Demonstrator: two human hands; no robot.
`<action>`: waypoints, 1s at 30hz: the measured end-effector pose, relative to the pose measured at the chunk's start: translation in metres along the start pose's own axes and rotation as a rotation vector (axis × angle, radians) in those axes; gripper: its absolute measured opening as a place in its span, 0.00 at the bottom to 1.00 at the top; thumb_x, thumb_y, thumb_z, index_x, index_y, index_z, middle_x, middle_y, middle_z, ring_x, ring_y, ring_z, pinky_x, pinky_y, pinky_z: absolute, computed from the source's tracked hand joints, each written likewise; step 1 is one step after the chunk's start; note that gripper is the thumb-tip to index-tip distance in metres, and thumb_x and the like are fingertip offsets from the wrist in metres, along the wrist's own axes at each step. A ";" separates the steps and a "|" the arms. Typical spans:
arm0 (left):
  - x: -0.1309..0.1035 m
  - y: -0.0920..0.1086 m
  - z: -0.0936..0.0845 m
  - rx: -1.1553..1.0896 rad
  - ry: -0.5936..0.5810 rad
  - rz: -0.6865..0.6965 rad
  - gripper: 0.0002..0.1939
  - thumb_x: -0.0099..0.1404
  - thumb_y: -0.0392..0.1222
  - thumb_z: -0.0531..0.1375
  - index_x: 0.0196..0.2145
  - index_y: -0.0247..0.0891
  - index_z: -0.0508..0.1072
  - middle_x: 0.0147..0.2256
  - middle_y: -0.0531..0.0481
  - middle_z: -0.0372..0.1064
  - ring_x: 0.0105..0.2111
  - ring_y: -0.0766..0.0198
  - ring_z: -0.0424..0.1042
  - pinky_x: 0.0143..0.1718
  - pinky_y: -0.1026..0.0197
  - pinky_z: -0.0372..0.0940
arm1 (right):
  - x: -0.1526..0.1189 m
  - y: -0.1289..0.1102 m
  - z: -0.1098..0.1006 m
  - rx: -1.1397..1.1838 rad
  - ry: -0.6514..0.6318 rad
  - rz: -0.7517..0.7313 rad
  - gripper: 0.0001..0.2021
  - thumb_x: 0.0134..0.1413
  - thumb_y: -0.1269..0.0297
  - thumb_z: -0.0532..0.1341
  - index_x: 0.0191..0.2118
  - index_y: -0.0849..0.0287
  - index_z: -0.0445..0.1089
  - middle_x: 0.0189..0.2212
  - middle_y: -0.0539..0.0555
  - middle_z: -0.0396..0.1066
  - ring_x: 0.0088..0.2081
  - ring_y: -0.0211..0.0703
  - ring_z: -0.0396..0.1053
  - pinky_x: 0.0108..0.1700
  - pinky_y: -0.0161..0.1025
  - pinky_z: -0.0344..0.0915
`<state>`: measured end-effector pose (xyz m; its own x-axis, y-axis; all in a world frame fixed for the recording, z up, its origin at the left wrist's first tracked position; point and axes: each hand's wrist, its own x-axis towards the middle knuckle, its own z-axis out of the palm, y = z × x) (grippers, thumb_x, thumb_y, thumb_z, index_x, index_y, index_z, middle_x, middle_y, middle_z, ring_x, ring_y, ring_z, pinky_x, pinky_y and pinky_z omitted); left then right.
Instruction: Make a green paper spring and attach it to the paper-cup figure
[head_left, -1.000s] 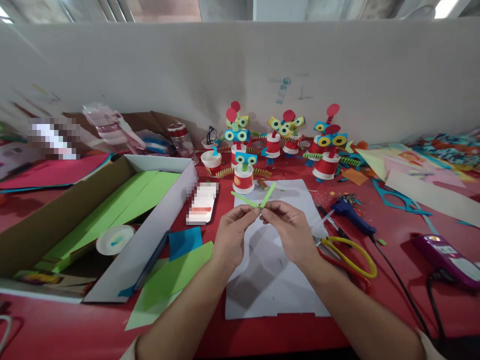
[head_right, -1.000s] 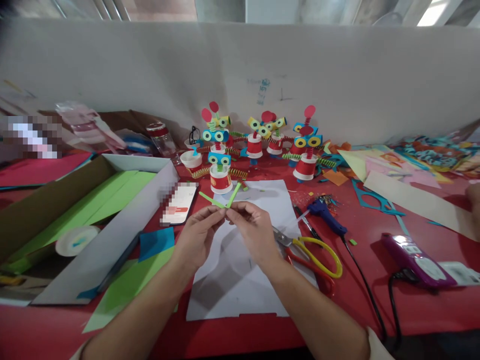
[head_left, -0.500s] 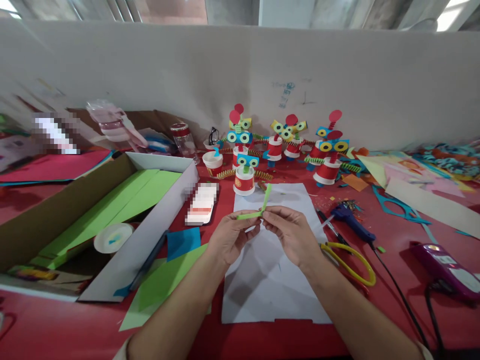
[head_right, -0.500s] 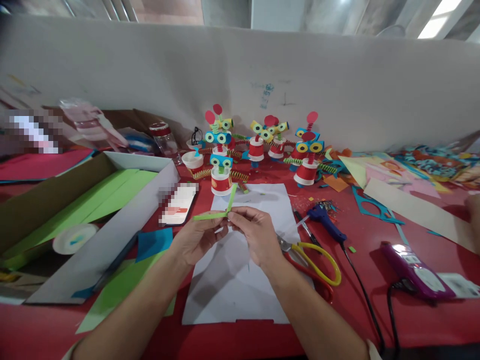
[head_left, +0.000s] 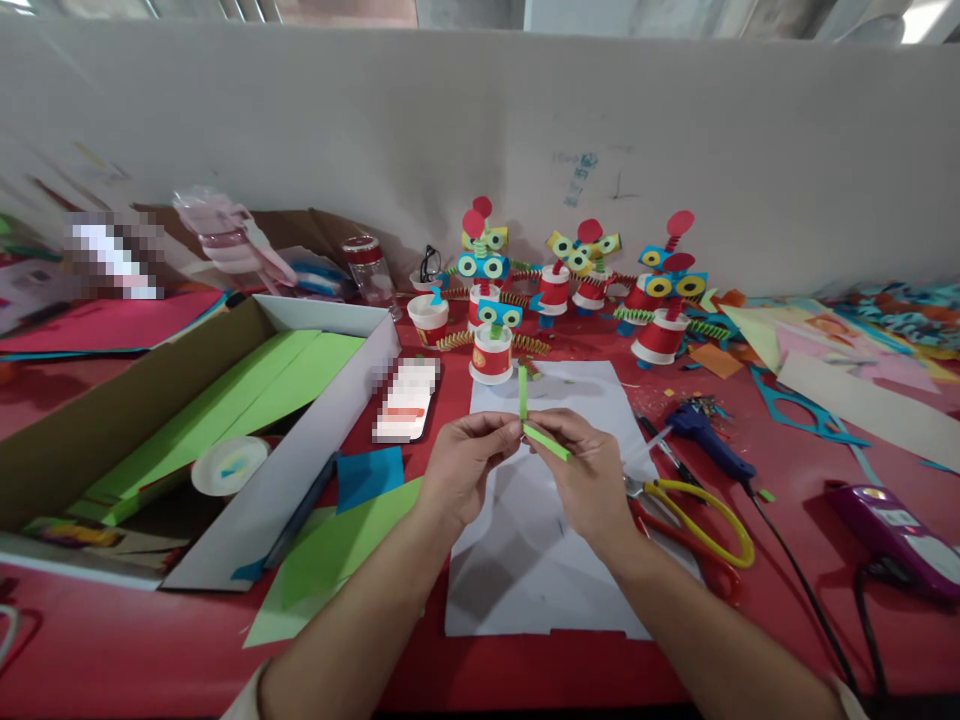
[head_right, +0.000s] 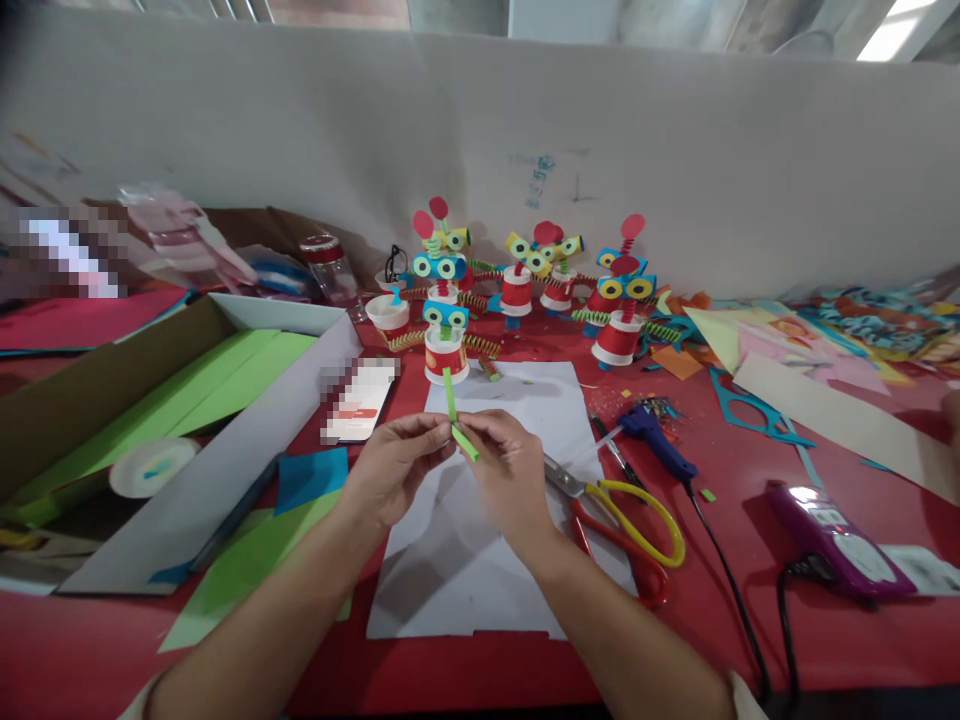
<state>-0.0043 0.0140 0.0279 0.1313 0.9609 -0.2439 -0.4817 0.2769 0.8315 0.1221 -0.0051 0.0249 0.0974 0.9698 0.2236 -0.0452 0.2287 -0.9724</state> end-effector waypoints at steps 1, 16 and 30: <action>0.000 0.000 0.001 -0.006 0.012 0.010 0.12 0.39 0.41 0.73 0.22 0.34 0.78 0.21 0.51 0.71 0.24 0.70 0.65 0.33 0.63 0.62 | -0.001 -0.001 0.000 -0.028 -0.006 -0.012 0.07 0.50 0.67 0.64 0.34 0.51 0.80 0.33 0.51 0.74 0.35 0.41 0.70 0.39 0.39 0.66; 0.001 -0.010 0.003 -0.142 -0.034 0.044 0.09 0.44 0.38 0.72 0.24 0.36 0.78 0.25 0.53 0.72 0.27 0.72 0.68 0.36 0.65 0.64 | 0.003 0.006 0.000 0.087 0.075 0.095 0.04 0.47 0.63 0.68 0.31 0.56 0.78 0.27 0.50 0.77 0.30 0.39 0.70 0.35 0.37 0.67; 0.009 0.001 -0.008 -0.041 -0.042 0.000 0.11 0.40 0.37 0.73 0.21 0.35 0.76 0.22 0.54 0.70 0.25 0.71 0.67 0.35 0.64 0.63 | 0.010 -0.010 -0.005 -0.036 -0.065 0.109 0.05 0.44 0.64 0.67 0.29 0.58 0.74 0.25 0.49 0.74 0.28 0.38 0.69 0.32 0.36 0.67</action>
<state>-0.0104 0.0234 0.0228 0.1670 0.9607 -0.2217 -0.5171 0.2768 0.8099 0.1289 0.0018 0.0367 0.0291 0.9925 0.1190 -0.0164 0.1196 -0.9927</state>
